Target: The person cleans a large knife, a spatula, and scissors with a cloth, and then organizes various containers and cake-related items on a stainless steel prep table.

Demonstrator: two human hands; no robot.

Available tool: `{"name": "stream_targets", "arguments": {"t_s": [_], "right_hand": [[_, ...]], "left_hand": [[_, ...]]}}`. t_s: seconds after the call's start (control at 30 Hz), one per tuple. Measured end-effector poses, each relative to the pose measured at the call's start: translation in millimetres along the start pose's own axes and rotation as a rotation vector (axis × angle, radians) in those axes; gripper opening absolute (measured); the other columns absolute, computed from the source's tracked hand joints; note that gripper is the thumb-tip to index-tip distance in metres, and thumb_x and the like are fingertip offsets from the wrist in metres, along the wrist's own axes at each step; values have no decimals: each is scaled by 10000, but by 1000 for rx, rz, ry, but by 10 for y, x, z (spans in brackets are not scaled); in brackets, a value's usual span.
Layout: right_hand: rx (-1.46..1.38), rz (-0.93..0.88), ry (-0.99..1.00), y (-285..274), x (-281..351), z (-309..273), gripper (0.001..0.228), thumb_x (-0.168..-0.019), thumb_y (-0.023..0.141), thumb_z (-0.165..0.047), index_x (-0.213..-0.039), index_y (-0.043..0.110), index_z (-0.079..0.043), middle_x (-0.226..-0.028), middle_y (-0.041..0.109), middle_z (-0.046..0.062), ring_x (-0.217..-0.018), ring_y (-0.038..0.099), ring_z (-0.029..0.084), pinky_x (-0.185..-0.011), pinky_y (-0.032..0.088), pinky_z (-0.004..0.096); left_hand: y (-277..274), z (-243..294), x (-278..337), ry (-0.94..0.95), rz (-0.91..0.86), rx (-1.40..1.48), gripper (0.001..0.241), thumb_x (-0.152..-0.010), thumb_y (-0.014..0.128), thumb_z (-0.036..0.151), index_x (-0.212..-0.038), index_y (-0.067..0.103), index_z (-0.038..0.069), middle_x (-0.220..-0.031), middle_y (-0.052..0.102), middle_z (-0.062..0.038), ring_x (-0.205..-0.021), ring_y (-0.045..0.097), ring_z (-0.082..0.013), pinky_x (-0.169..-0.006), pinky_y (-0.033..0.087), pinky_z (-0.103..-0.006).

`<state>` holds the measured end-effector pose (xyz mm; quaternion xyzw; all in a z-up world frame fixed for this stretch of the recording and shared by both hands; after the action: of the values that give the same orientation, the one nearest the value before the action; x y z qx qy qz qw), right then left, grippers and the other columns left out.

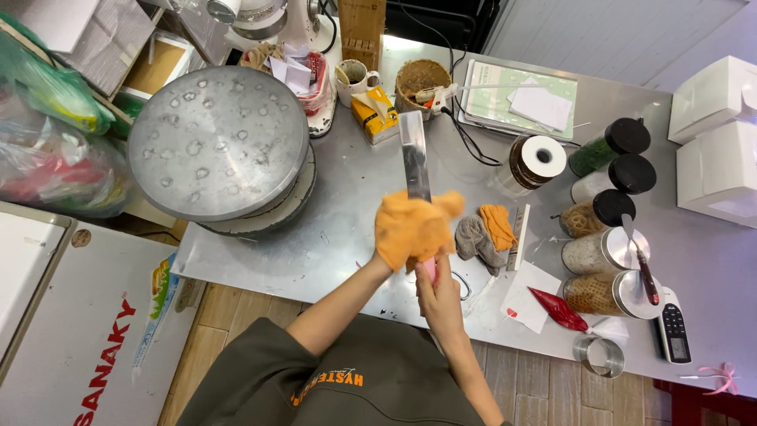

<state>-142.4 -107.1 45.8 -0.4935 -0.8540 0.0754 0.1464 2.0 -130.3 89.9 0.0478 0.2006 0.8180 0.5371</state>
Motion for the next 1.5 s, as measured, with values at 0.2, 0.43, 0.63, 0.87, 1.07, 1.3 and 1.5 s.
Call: {"name": "stream_targets", "arguments": {"t_s": [0.2, 0.43, 0.63, 0.87, 1.07, 1.3, 1.5], "right_hand": [[-5, 26, -34, -80, 14, 4, 334, -994, 564, -262, -1271, 537, -77, -552, 563, 16, -401, 507, 94, -387, 411, 278], [23, -7, -106, 34, 120, -70, 211, -1023, 577, -266, -1076, 575, -62, -572, 583, 14, -428, 526, 98, -415, 422, 284], [161, 25, -29, -73, -6, -36, 243, -1025, 559, -287, -1105, 555, -57, -541, 606, 72, -394, 575, 170, -414, 450, 327], [215, 4, -46, -122, -126, 40, 374, -1005, 523, -239, -1327, 442, -67, -563, 629, 107, -426, 641, 263, -433, 491, 376], [223, -43, -5, -69, -85, 121, 342, -999, 549, -251, -1286, 465, -86, -559, 626, 133, -414, 642, 271, -431, 497, 394], [331, -11, -162, -402, -35, -31, 242, -992, 645, -268, -1127, 572, -81, -589, 627, 130, -479, 638, 247, -473, 454, 360], [260, 0, -219, -370, 15, -184, 419, -892, 748, -305, -1130, 528, -39, -695, 695, 132, -554, 678, 237, -516, 494, 332]], "left_hand": [[356, 845, 155, 156, -206, -393, 272, -789, 795, 86, -1031, 692, 17, -873, 737, -26, -764, 693, -103, -703, 590, -279], [-415, 67, -489, -88, -25, 279, 190, -958, 731, 151, -1046, 642, 8, -822, 714, -40, -710, 665, -137, -614, 530, -289], [125, 167, -207, 865, -270, -1114, 275, -825, 772, 260, -1053, 672, 144, -983, 717, -40, -902, 677, -213, -774, 544, -354], [349, 193, 17, 14, -472, -503, 274, -739, 823, 275, -829, 668, 68, -750, 656, -55, -672, 624, -231, -613, 547, -336], [514, -15, 68, 407, -810, -1363, 353, -650, 788, 439, -640, 657, 111, -649, 634, -55, -640, 602, -211, -621, 491, -332], [339, -257, 233, 288, -993, -859, 231, -828, 726, 331, -805, 655, 113, -786, 630, -51, -728, 589, -206, -699, 490, -307], [345, -161, -13, 185, -596, -563, 231, -881, 752, 265, -949, 653, 67, -849, 642, -77, -809, 591, -229, -740, 503, -299]]}}
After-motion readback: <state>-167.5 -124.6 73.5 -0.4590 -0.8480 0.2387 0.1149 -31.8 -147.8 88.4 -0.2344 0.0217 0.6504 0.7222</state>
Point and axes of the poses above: each hand's wrist, its own x-axis away from the middle knuckle, its own y-axis out of the palm, z = x × y, the point moved 10 cm from there along -x, towards the middle knuckle
